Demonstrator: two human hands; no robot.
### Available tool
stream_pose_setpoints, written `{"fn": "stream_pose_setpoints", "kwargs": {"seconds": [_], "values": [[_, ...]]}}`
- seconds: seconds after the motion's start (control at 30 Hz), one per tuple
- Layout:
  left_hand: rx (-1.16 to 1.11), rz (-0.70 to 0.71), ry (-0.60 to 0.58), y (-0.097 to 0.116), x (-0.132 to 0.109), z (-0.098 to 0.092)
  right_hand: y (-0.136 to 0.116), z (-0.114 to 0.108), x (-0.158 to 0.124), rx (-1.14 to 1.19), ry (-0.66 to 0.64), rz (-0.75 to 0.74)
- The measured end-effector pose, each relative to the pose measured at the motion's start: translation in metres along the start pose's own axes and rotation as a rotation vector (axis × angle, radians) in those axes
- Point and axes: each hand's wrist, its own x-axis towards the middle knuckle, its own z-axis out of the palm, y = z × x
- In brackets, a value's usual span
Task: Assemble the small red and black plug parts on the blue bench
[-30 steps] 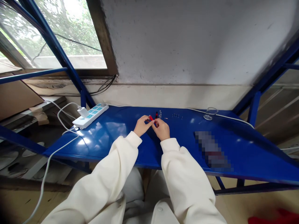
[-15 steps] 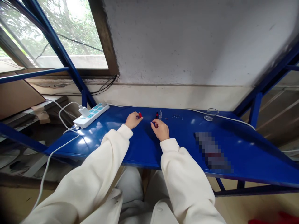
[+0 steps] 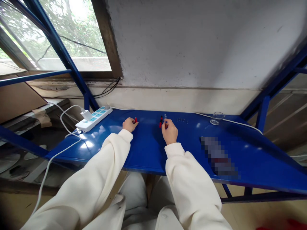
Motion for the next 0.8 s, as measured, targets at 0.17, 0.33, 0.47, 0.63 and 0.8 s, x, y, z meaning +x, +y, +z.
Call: {"fn": "stream_pose_setpoints", "kwargs": {"seconds": [0.17,0.33,0.47,0.63,0.8], "values": [[0.0,-0.017,-0.003,0.001,-0.001,0.0,0.004,-0.001,0.005,-0.012,0.024,0.04],[-0.009,-0.043,-0.026,0.002,-0.003,-0.002,0.009,-0.002,0.009,-0.04,0.018,0.117],[-0.059,-0.048,0.046,0.005,-0.015,-0.012,0.017,-0.005,0.014,-0.078,-0.082,0.244],[-0.211,0.236,0.356,0.029,-0.044,-0.021,0.028,-0.003,0.017,-0.191,-0.235,0.302],[-0.188,0.647,0.155,0.062,-0.065,-0.004,0.029,0.001,0.016,-0.262,-0.313,0.25]]}}
